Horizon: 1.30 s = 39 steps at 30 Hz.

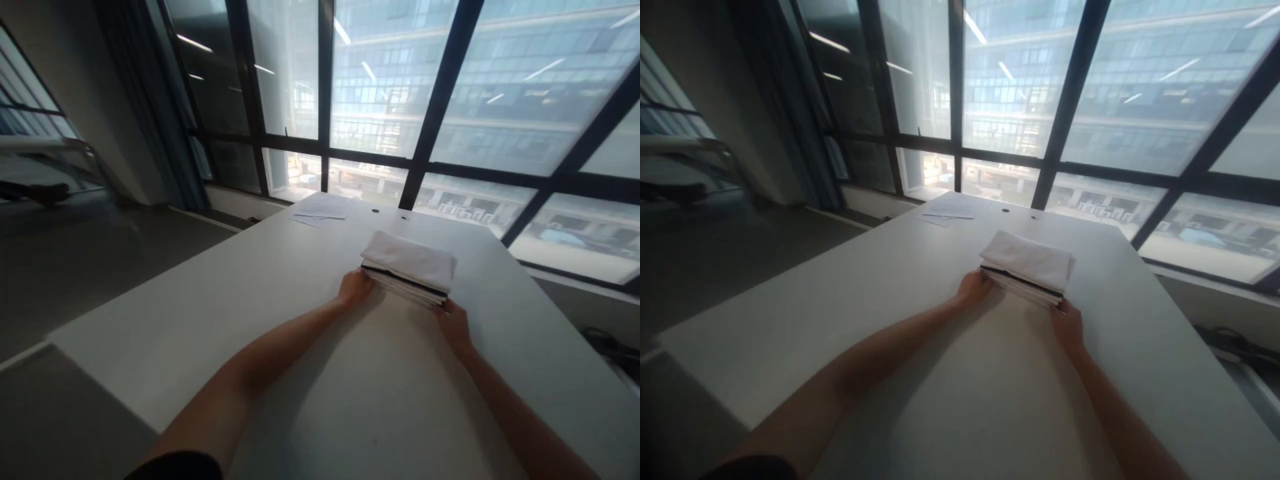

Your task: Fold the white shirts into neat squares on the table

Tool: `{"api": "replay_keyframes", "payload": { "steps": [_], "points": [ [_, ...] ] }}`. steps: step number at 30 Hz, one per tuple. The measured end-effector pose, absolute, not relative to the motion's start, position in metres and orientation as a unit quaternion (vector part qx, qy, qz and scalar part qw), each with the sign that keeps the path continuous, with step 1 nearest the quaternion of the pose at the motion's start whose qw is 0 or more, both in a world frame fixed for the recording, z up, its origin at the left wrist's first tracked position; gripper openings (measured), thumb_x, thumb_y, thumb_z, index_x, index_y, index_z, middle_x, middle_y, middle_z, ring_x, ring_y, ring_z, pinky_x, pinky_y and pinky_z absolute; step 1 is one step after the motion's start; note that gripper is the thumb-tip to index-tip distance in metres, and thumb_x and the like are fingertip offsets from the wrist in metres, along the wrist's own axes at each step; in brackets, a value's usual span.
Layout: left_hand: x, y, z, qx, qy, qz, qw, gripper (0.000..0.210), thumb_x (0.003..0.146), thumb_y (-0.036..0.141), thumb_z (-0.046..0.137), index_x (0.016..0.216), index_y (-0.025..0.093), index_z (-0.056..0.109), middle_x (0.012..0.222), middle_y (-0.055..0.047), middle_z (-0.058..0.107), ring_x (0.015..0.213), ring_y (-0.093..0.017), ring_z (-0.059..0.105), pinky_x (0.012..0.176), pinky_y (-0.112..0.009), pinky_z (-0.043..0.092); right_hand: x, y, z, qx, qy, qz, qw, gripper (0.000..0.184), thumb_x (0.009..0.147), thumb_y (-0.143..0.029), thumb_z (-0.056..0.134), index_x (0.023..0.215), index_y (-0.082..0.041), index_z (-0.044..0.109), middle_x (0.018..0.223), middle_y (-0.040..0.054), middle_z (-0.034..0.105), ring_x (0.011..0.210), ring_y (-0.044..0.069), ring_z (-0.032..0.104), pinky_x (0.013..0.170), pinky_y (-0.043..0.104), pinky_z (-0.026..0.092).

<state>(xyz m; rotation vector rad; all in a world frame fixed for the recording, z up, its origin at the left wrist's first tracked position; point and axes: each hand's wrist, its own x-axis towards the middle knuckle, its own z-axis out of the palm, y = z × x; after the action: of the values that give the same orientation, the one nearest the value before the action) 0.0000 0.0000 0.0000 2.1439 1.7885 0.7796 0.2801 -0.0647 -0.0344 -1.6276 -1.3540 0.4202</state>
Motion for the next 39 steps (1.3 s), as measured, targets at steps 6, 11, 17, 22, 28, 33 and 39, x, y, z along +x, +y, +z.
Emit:
{"api": "replay_keyframes", "payload": {
  "steps": [6, 11, 17, 22, 28, 33, 39],
  "points": [
    [-0.006, -0.003, 0.000, 0.697, 0.623, 0.317, 0.158, 0.029, 0.091, 0.034, 0.052, 0.100, 0.016, 0.072, 0.101, -0.019, 0.076, 0.097, -0.033, 0.071, 0.082, -0.037, 0.049, 0.284, -0.057, -0.044, -0.621, -0.496, 0.239, 0.558, 0.045, 0.070, -0.040, 0.059, 0.100, -0.012, 0.076, 0.089, 0.0095, 0.077, 0.080, 0.026, 0.069, 0.071, 0.034, 0.053],
    [-0.014, 0.001, 0.005, 0.692, 0.606, 0.340, 0.196, 0.031, 0.093, 0.025, 0.041, 0.089, 0.019, 0.071, 0.083, -0.009, 0.076, 0.084, -0.024, 0.071, 0.077, -0.030, 0.049, 0.299, -0.052, -0.047, -0.612, -0.447, 0.242, 0.605, 0.036, 0.068, -0.037, 0.059, 0.090, -0.012, 0.074, 0.076, 0.0059, 0.073, 0.066, 0.020, 0.062, 0.060, 0.030, 0.051],
    [-0.014, 0.006, 0.002, 0.659, 0.601, 0.391, 0.227, 0.042, 0.101, 0.028, 0.028, 0.125, 0.017, 0.061, 0.090, -0.005, 0.076, 0.087, -0.020, 0.072, 0.077, -0.028, 0.051, 0.301, -0.053, -0.045, -0.602, -0.460, 0.238, 0.608, 0.037, 0.069, -0.036, 0.056, 0.092, -0.012, 0.074, 0.081, 0.0078, 0.074, 0.070, 0.022, 0.063, 0.064, 0.031, 0.051],
    [-0.004, 0.004, 0.006, 0.660, 0.547, 0.457, 0.238, 0.047, 0.100, 0.026, 0.038, 0.145, 0.017, 0.047, 0.132, -0.011, 0.067, 0.114, -0.022, 0.066, 0.096, -0.033, 0.050, 0.301, -0.057, -0.041, -0.628, -0.493, 0.199, 0.568, 0.039, 0.073, -0.037, 0.052, 0.093, -0.012, 0.073, 0.080, 0.0083, 0.073, 0.071, 0.022, 0.062, 0.065, 0.031, 0.048],
    [-0.002, -0.006, 0.043, 0.754, 0.447, 0.475, 0.081, 0.049, 0.104, 0.031, 0.038, 0.153, 0.022, 0.040, 0.154, -0.009, 0.049, 0.140, -0.021, 0.047, 0.116, -0.037, 0.037, 0.301, -0.060, -0.036, -0.635, -0.503, 0.203, 0.551, 0.039, 0.074, -0.039, 0.050, 0.093, -0.013, 0.071, 0.081, 0.0088, 0.073, 0.071, 0.023, 0.062, 0.064, 0.031, 0.046],
    [0.017, -0.015, 0.074, 0.883, 0.404, 0.237, 0.021, 0.050, 0.098, 0.047, 0.059, 0.145, 0.031, 0.054, 0.154, -0.004, 0.051, 0.144, -0.023, 0.041, 0.120, -0.035, 0.027, 0.301, -0.059, -0.039, -0.637, -0.513, 0.197, 0.540, 0.039, 0.077, -0.042, 0.051, 0.095, -0.013, 0.071, 0.087, 0.0101, 0.074, 0.076, 0.023, 0.063, 0.065, 0.031, 0.046],
    [0.026, 0.012, 0.112, 0.907, 0.391, 0.158, 0.027, 0.037, 0.100, 0.052, 0.052, 0.119, 0.030, 0.075, 0.116, -0.006, 0.074, 0.105, -0.025, 0.067, 0.090, -0.030, 0.047, 0.306, -0.059, -0.044, -0.647, -0.526, 0.188, 0.520, 0.035, 0.080, -0.045, 0.052, 0.089, -0.015, 0.068, 0.077, 0.0075, 0.072, 0.066, 0.021, 0.061, 0.060, 0.030, 0.043]
  ]
}}
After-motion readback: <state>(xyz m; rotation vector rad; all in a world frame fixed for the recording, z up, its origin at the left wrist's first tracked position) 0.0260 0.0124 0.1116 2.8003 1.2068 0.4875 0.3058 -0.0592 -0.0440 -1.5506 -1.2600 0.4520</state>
